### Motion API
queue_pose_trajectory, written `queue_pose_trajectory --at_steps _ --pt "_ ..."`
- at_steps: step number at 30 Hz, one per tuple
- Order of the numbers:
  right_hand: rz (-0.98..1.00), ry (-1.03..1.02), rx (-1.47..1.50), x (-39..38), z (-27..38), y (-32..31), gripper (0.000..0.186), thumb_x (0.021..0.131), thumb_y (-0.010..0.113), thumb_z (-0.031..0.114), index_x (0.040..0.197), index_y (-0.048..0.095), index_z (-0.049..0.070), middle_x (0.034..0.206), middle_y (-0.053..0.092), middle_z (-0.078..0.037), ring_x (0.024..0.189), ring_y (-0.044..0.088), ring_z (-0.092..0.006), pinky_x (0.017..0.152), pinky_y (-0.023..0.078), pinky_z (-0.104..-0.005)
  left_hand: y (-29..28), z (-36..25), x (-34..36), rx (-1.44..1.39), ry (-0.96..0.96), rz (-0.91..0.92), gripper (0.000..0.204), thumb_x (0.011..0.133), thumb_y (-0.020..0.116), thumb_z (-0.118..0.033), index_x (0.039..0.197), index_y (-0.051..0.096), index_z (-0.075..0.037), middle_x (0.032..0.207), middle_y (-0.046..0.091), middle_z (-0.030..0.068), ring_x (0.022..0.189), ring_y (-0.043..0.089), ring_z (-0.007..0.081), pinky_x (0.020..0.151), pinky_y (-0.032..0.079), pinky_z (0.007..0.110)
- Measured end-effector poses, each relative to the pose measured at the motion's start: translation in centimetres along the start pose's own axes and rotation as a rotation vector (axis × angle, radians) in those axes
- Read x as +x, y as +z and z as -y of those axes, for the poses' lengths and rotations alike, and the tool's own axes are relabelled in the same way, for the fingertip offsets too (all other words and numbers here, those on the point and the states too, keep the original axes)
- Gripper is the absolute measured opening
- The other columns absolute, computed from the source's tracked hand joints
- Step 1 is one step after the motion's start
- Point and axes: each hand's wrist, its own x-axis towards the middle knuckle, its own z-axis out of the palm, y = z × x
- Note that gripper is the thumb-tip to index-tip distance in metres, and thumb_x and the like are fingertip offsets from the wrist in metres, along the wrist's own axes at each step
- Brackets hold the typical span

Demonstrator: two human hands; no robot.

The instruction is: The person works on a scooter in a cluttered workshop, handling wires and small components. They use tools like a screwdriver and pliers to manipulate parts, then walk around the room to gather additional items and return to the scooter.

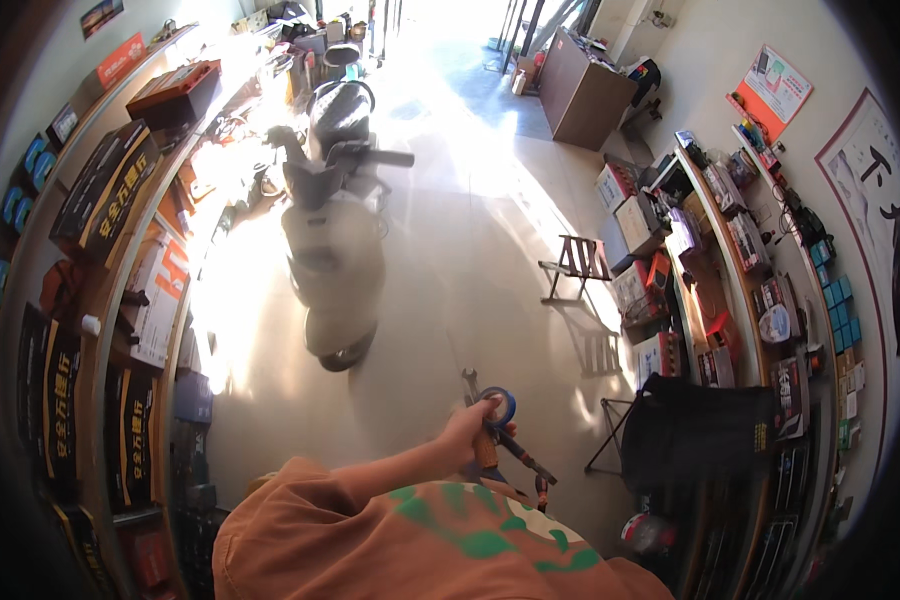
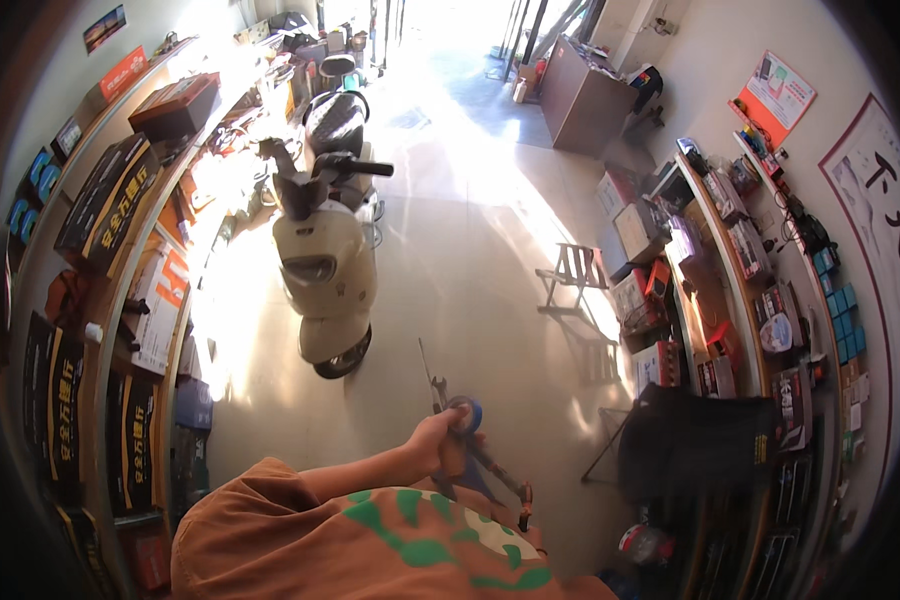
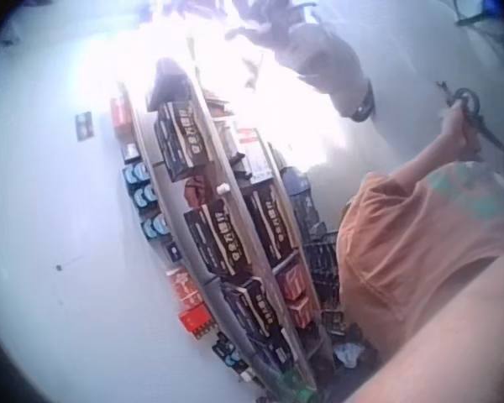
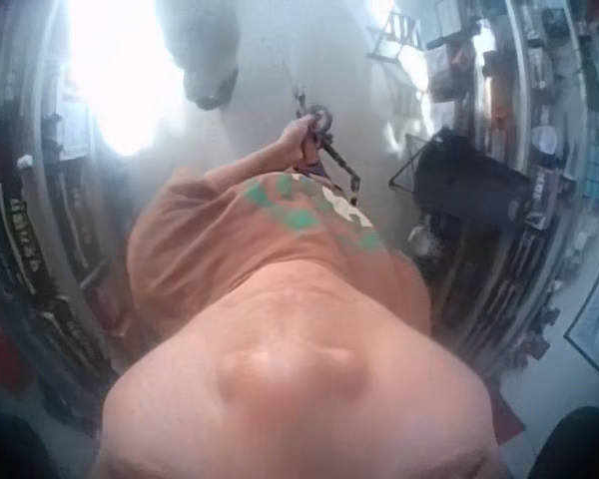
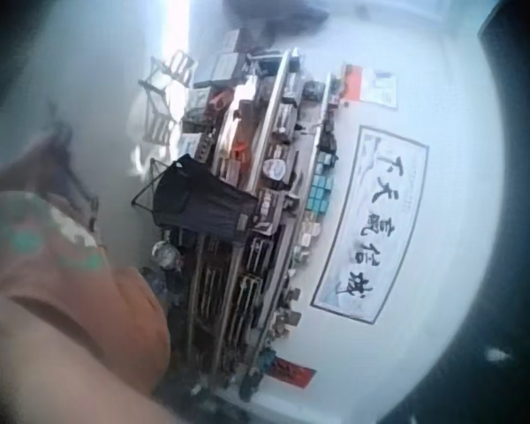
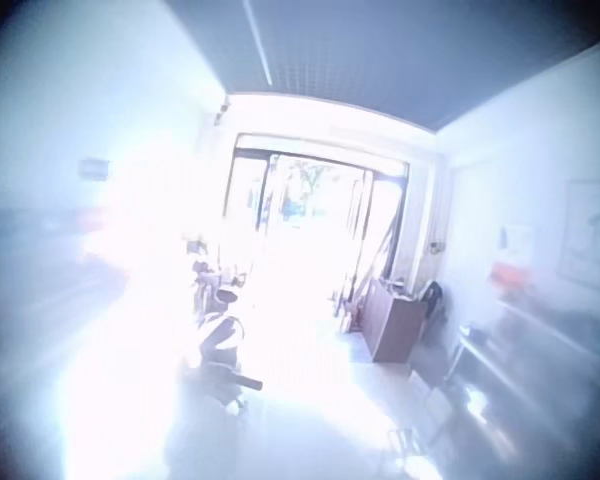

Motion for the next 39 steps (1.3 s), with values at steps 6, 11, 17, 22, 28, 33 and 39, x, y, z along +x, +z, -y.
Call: queue_pose_trajectory --at_steps 6,11,17,22,28,33,39 --pt "0.038 -0.034 0.009 10.7 13.7 -12.2 0.055 0.083 0.062 0.047 0.085 0.065 -0.008 0.073 0.062 -0.028 0.08 0.065 -0.0416 0.065 0.047 -0.0465 8.6 -11.0 9.0 0.009 0.064 -0.066 0.029 0.091 0.064 -0.029 0.091 0.049 -0.005 0.085 0.062 0.0141 0.08 0.066 0.0271 0.074 0.054 0.041" --pt "-0.082 -0.342 -0.096 20.4 32.9 -26.4 0.047 0.084 0.06 0.044 0.084 0.064 -0.003 0.075 0.062 -0.027 0.082 0.063 -0.0445 0.069 0.048 -0.0461 15.4 -22.2 15.3 0.002 0.225 -0.048 0.024 0.095 0.058 -0.024 0.102 0.052 -0.001 0.091 0.06 0.0134 0.082 0.065 0.0299 0.077 0.056 0.043" --pt "-0.247 -0.635 -0.305 33.3 53.8 -39.8 0.045 0.083 0.061 0.042 0.082 0.066 -0.002 0.08 0.063 -0.029 0.089 0.063 -0.0438 0.073 0.05 -0.0474 22.8 -34.1 24.4 -0.077 0.308 0.017 0.027 0.095 0.058 -0.023 0.106 0.052 0.0 0.091 0.059 0.0123 0.08 0.064 0.0282 0.074 0.056 0.041" --pt "-0.258 -0.651 -0.302 43.9 61.5 -45.0 0.038 0.078 0.069 0.033 0.091 0.062 -0.002 0.09 0.064 -0.029 0.094 0.063 -0.0424 0.079 0.05 -0.0459 29.1 -46.1 33.2 -0.078 0.303 0.049 0.028 0.094 0.059 -0.023 0.107 0.054 0.001 0.09 0.061 0.0118 0.08 0.064 0.027 0.073 0.055 0.038" --pt "-0.098 -0.387 -0.217 49.8 63.3 -50.3 0.047 0.081 0.061 0.045 0.088 0.068 -0.001 0.087 0.065 -0.028 0.092 0.063 -0.0446 0.076 0.049 -0.0473 35.5 -60.3 39.8 -0.044 0.318 -0.007 0.029 0.093 0.061 -0.025 0.104 0.055 0.0 0.088 0.063 0.0132 0.079 0.064 0.025 0.073 0.053 0.036" --pt "0.072 -0.261 -0.343 57.7 63.4 -56.3 0.048 0.084 0.055 0.045 0.083 0.068 -0.001 0.082 0.065 -0.025 0.087 0.065 -0.0415 0.073 0.05 -0.0464 39.1 -72.3 47.1 -0.144 0.399 -0.034 0.023 0.092 0.063 -0.025 0.093 0.053 -0.004 0.079 0.058 0.0093 0.079 0.065 0.0276 0.077 0.055 0.04" --pt "0.088 -0.273 -0.383 70.8 76.4 -65.4 0.047 0.085 0.055 0.044 0.077 0.065 -0.001 0.071 0.065 -0.019 0.079 0.067 -0.0334 0.07 0.051 -0.0419 43.2 -85.9 54.3 -0.334 0.531 -0.168 0.026 0.092 0.064 -0.024 0.079 0.049 -0.008 0.078 0.058 0.0102 0.077 0.066 0.0293 0.072 0.057 0.041"
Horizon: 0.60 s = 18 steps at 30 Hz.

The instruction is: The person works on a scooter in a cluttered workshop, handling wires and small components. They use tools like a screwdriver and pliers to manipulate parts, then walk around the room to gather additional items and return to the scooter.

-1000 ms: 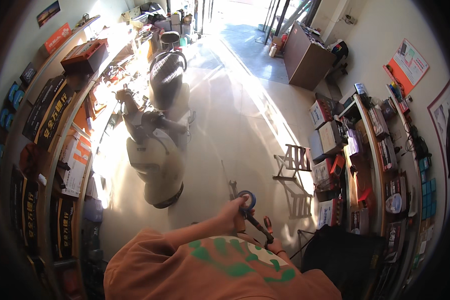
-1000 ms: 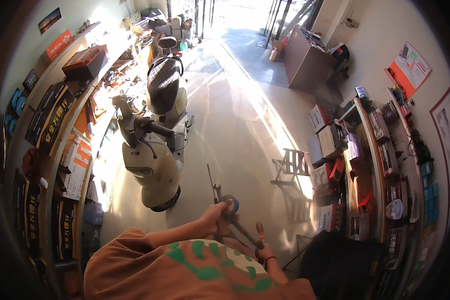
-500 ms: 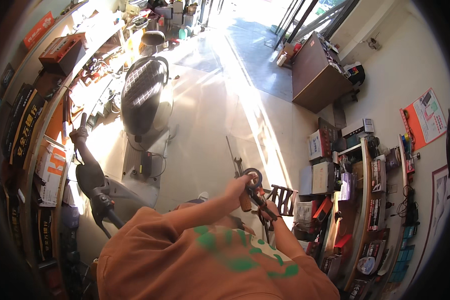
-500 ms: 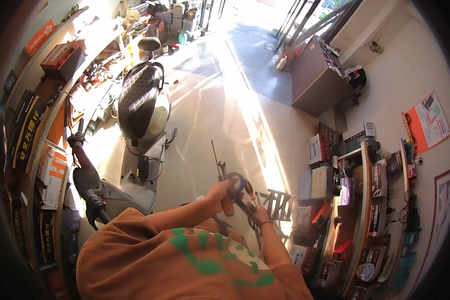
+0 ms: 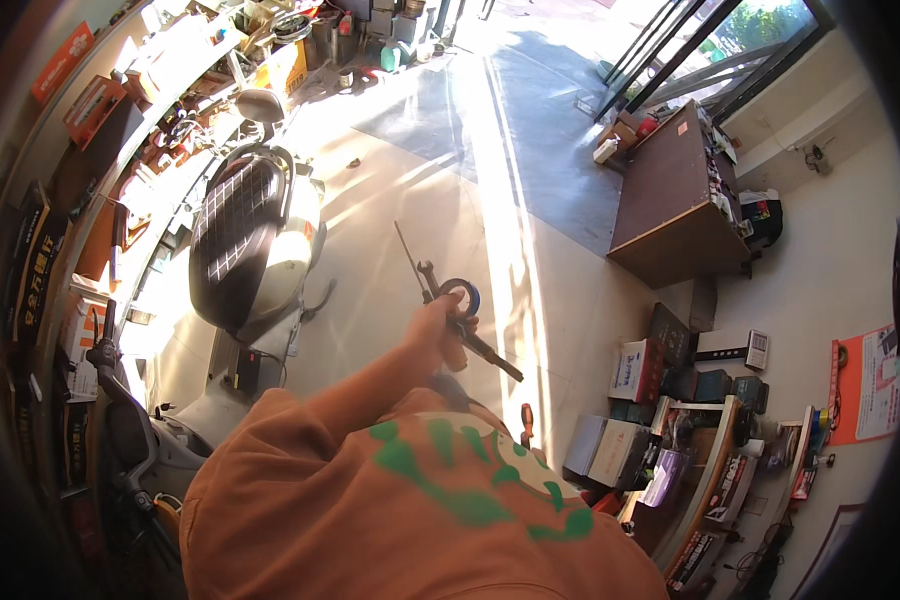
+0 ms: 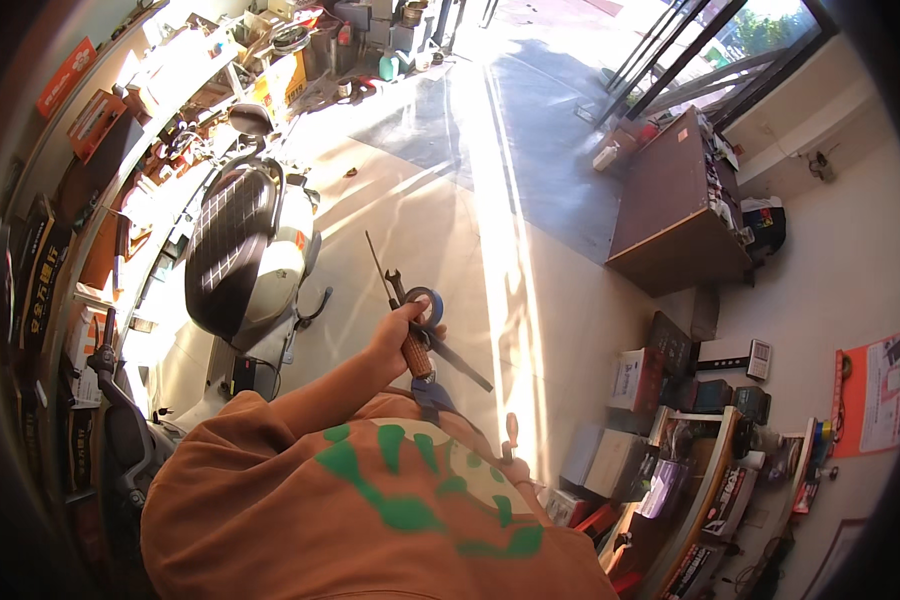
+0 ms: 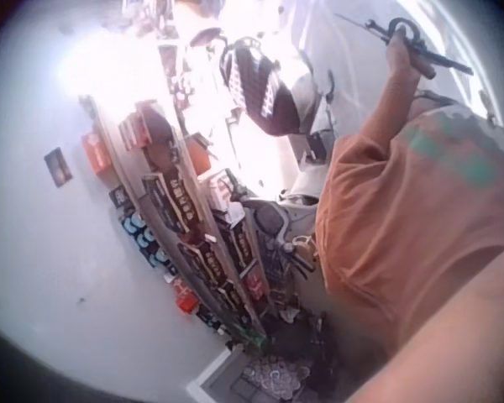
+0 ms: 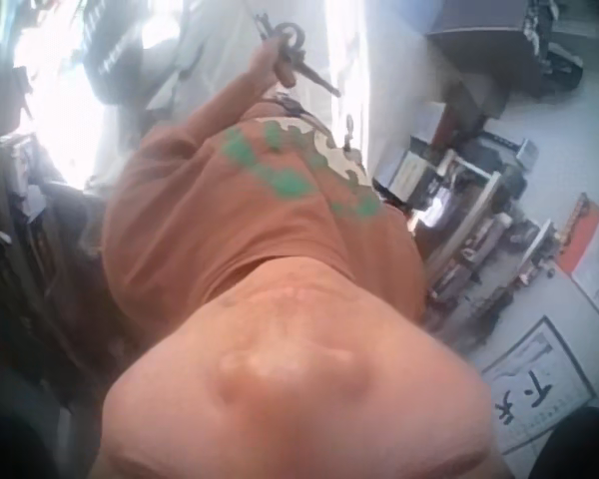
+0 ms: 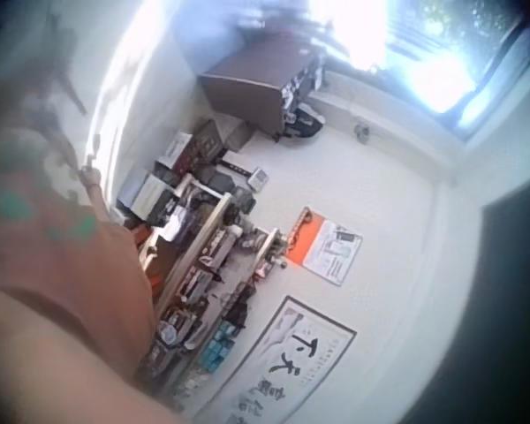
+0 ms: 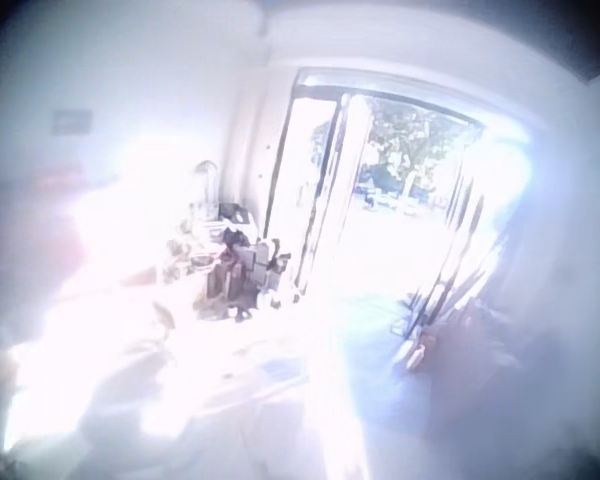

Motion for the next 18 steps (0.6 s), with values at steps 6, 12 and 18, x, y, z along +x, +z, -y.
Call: queue_pose_trajectory --at_steps 6,12,18 --pt "-0.203 -0.181 0.039 16.6 14.4 -18.0 0.028 0.075 0.072 0.027 0.081 0.064 0.001 0.074 0.067 -0.016 0.068 0.066 -0.0269 0.064 0.052 -0.0378 5.5 -5.3 9.2 -0.122 0.113 -0.09 0.027 0.089 0.067 -0.023 0.079 0.048 -0.008 0.077 0.057 0.0116 0.075 0.066 0.0293 0.07 0.057 0.045" --pt "-0.167 -0.429 -0.1 26.6 31.6 -30.7 0.034 0.086 0.062 0.033 0.081 0.059 -0.001 0.074 0.063 -0.021 0.073 0.064 -0.0336 0.066 0.049 -0.0402 9.0 -9.7 21.9 -0.262 0.055 -0.184 0.023 0.093 0.061 -0.022 0.083 0.047 -0.007 0.076 0.057 0.0139 0.071 0.062 0.0285 0.066 0.055 0.048" --pt "-0.052 -0.376 -0.091 36.3 37.8 -36.8 0.027 0.082 0.064 0.025 0.084 0.06 -0.002 0.078 0.063 -0.022 0.075 0.064 -0.0322 0.069 0.049 -0.0398 18.8 -19.8 31.2 -0.236 -0.003 -0.244 0.016 0.092 0.061 -0.021 0.095 0.054 -0.006 0.082 0.056 0.0093 0.075 0.062 0.0273 0.067 0.054 0.047"
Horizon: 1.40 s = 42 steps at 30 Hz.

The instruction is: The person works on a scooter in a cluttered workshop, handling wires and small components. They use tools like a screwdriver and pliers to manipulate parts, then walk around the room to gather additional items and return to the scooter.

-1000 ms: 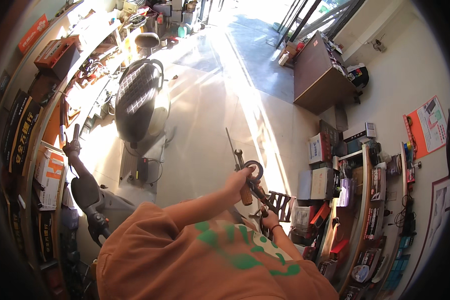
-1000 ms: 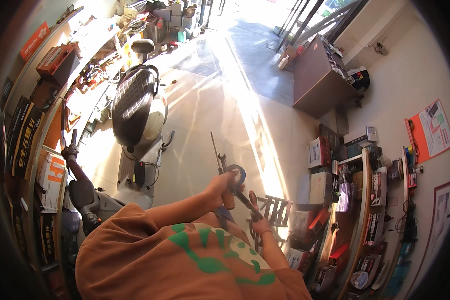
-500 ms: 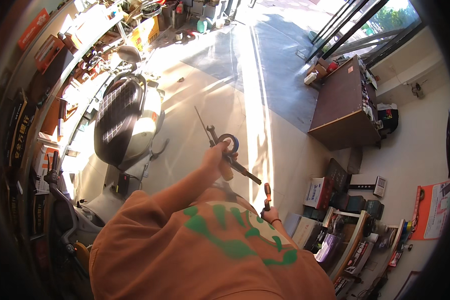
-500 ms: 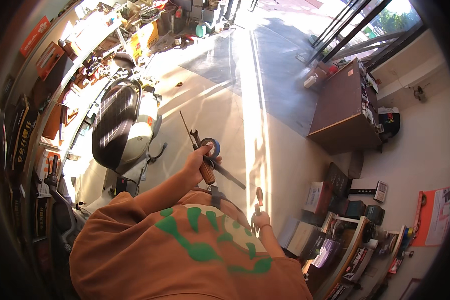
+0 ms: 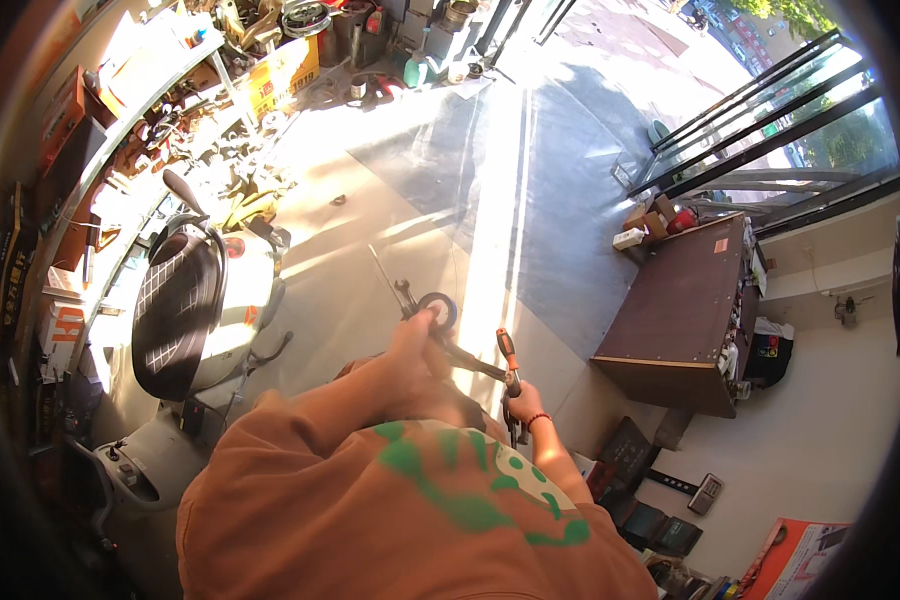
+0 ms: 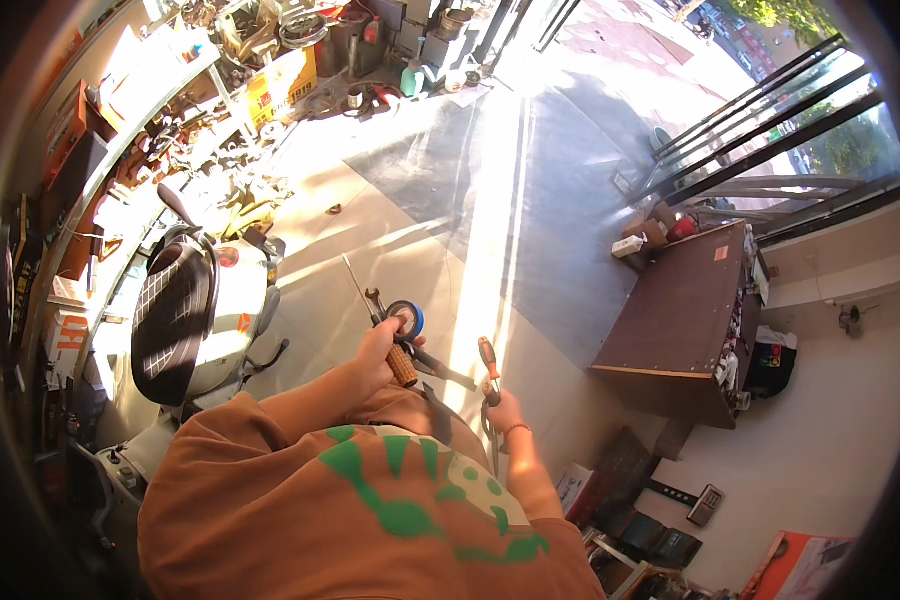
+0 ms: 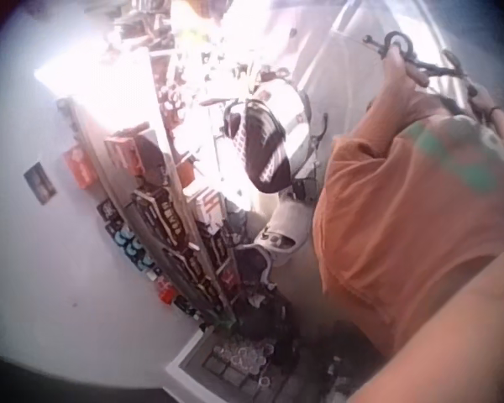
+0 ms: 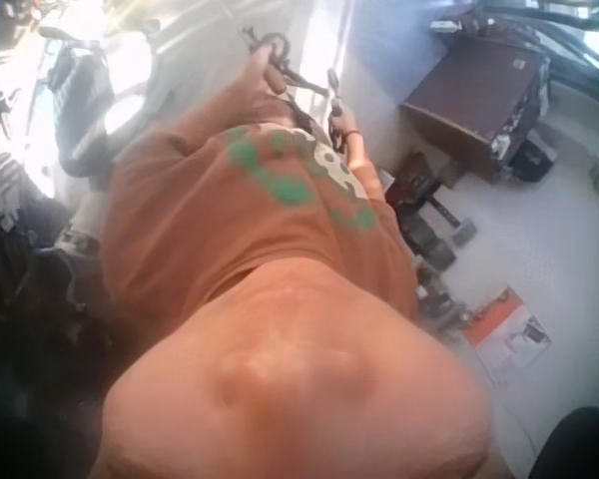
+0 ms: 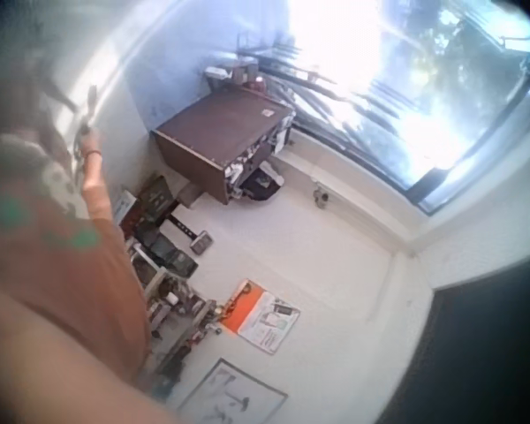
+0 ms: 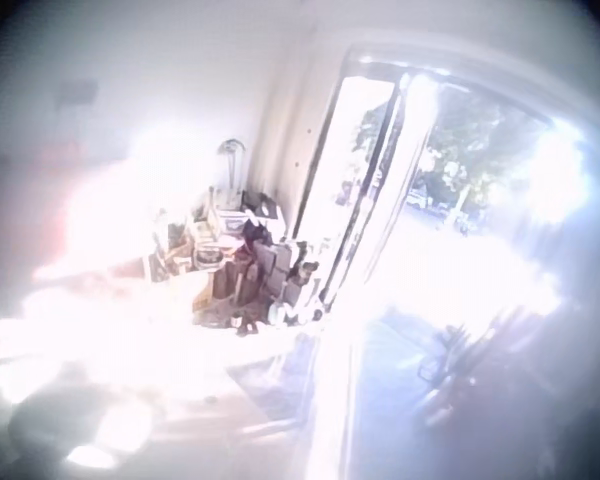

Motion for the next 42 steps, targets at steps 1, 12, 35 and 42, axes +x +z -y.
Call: queue_pose_trajectory --at_steps 1,12,35,42 --pt "-0.009 0.026 0.023 1.2 -2.0 -0.7 0.027 0.081 0.065 0.025 0.084 0.06 -0.002 0.078 0.064 -0.022 0.075 0.065 -0.0316 0.068 0.05 -0.0397 1.9 -0.9 2.0 0.033 0.021 0.032 0.017 0.092 0.062 -0.021 0.097 0.056 -0.006 0.083 0.055 0.0079 0.08 0.063 0.0271 0.069 0.054 0.046" --pt "0.056 0.158 -0.009 24.8 4.4 -15.4 0.033 0.086 0.062 0.033 0.089 0.063 0.0 0.079 0.066 -0.018 0.071 0.066 -0.0264 0.064 0.05 -0.0389 18.4 -15.5 16.4 -0.268 0.288 0.068 0.02 0.089 0.058 -0.019 0.101 0.054 -0.005 0.099 0.059 0.0126 0.082 0.063 0.0283 0.071 0.055 0.044" --pt "0.483 -0.728 -0.854 81.7 56.9 -27.0 0.045 0.075 0.075 0.028 0.104 0.051 0.003 0.088 0.066 -0.018 0.086 0.065 -0.035 0.075 0.051 -0.0446 35.2 -51.7 41.6 -0.536 0.151 -0.414 0.024 0.093 0.06 -0.032 0.103 0.058 -0.01 0.08 0.056 0.0056 0.055 0.047 0.0159 0.047 0.039 0.03" --pt "0.548 -0.793 -1.252 92.0 70.0 -24.4 0.044 0.074 0.075 0.032 0.107 0.054 0.01 0.101 0.069 -0.009 0.101 0.065 -0.0243 0.109 0.028 -0.0408 34.8 -59.8 53.6 -0.311 0.415 -0.444 0.026 0.088 0.059 -0.028 0.103 0.06 -0.006 0.084 0.062 0.006 0.06 0.056 0.0156 0.052 0.045 0.031"
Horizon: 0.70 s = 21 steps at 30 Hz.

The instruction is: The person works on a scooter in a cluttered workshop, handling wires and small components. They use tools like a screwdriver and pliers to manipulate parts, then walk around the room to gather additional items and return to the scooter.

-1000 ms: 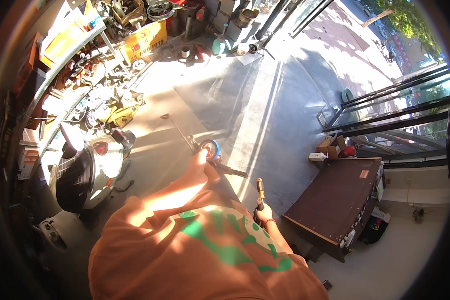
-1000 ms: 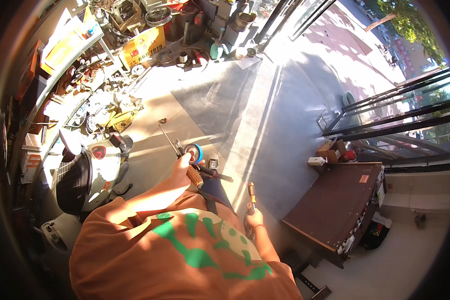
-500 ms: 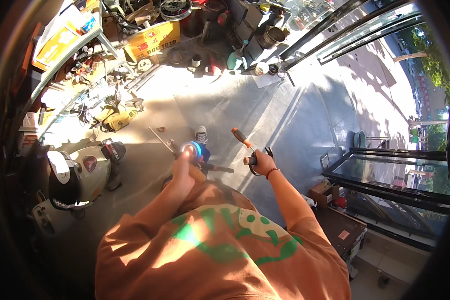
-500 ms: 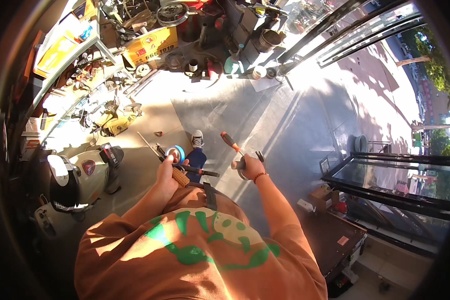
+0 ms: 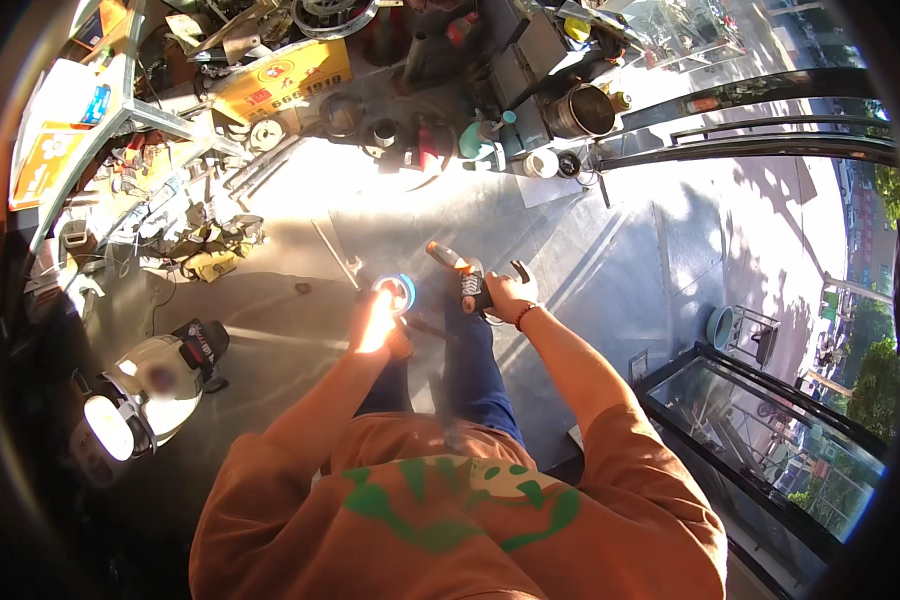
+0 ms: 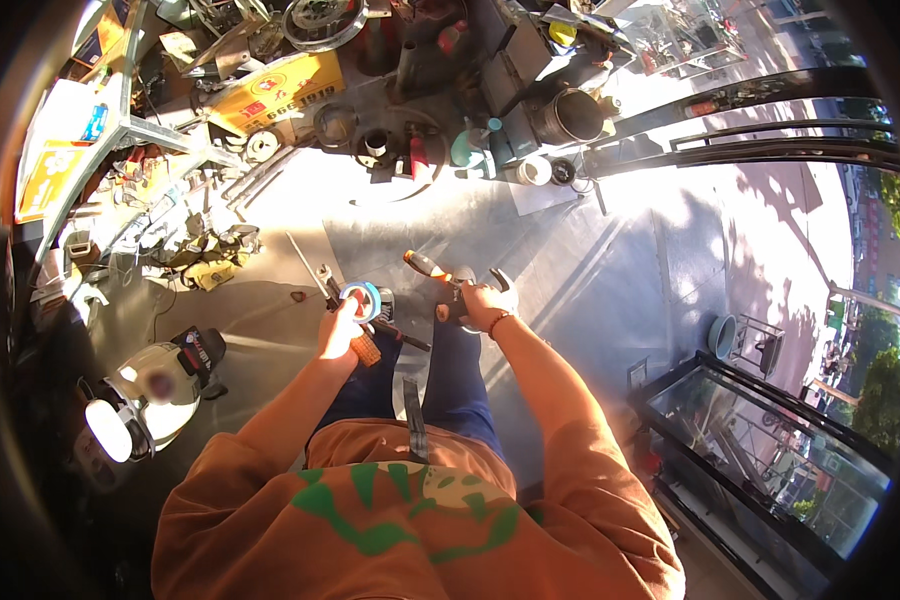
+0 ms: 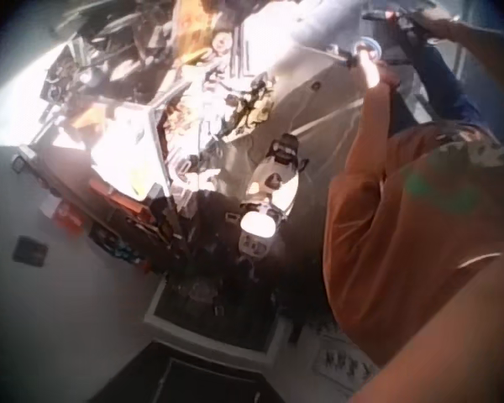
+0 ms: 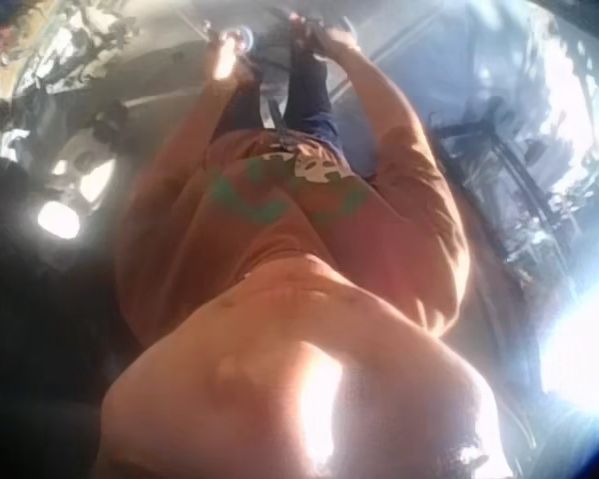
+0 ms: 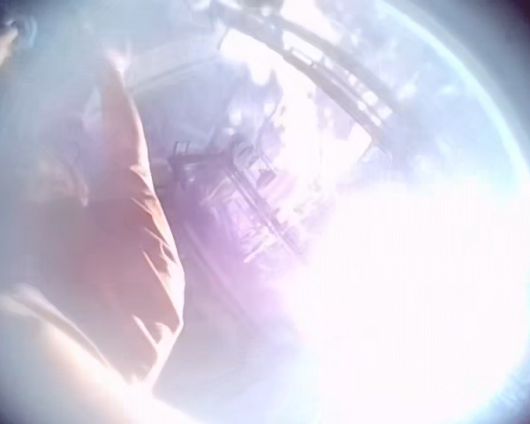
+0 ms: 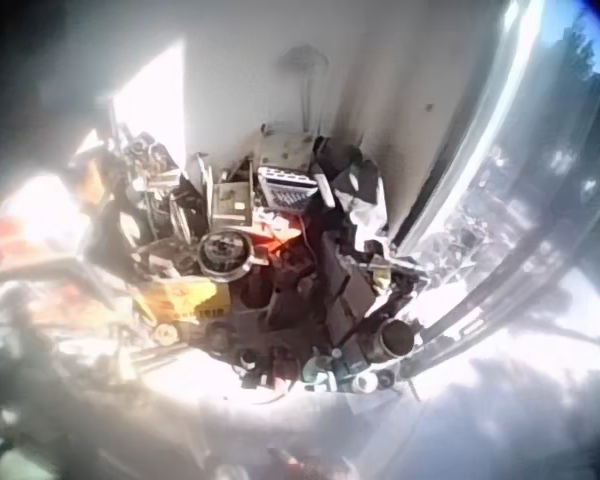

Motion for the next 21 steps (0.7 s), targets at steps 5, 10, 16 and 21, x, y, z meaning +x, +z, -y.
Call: queue_pose_trajectory --at_steps 5,10,16,21 --pt "-0.031 -0.177 0.111 10.6 -5.7 -0.9 0.045 0.074 0.074 0.018 0.111 0.053 0.003 0.103 0.065 -0.021 0.105 0.062 -0.0347 0.091 0.049 -0.0446 4.2 -0.8 6.1 -0.189 0.007 0.053 0.016 0.088 0.062 -0.019 0.095 0.063 -0.004 0.083 0.064 0.0054 0.072 0.063 0.0164 0.061 0.05 0.03" --pt "-0.052 -0.217 0.114 22.4 -11.3 1.9 0.039 0.077 0.069 0.012 0.111 0.053 0.001 0.105 0.062 -0.023 0.106 0.059 -0.0382 0.094 0.046 -0.0449 8.1 2.7 15.1 -0.019 0.081 0.086 0.026 0.084 0.065 -0.02 0.097 0.062 0.003 0.086 0.065 0.0097 0.075 0.065 0.018 0.068 0.05 0.028" --pt "-0.025 -0.224 -0.08 36.7 -16.0 8.6 0.021 0.082 0.06 0.006 0.103 0.056 0.005 0.096 0.067 -0.016 0.1 0.062 -0.0313 0.086 0.05 -0.0427 10.5 13.9 31.2 -0.041 -0.118 0.053 0.024 0.08 0.07 -0.025 0.088 0.066 -0.003 0.079 0.068 0.0088 0.067 0.066 0.0179 0.057 0.048 0.029" --pt "-0.006 -0.2 -0.209 48.2 -19.0 16.2 0.014 0.088 0.054 0.012 0.1 0.058 0.007 0.095 0.069 -0.012 0.099 0.064 -0.0262 0.085 0.05 -0.0405 12.5 18.4 42.0 0.017 -0.131 0.154 0.022 0.082 0.068 -0.02 0.09 0.066 0.0 0.082 0.068 0.0084 0.072 0.066 0.0171 0.065 0.05 0.029"
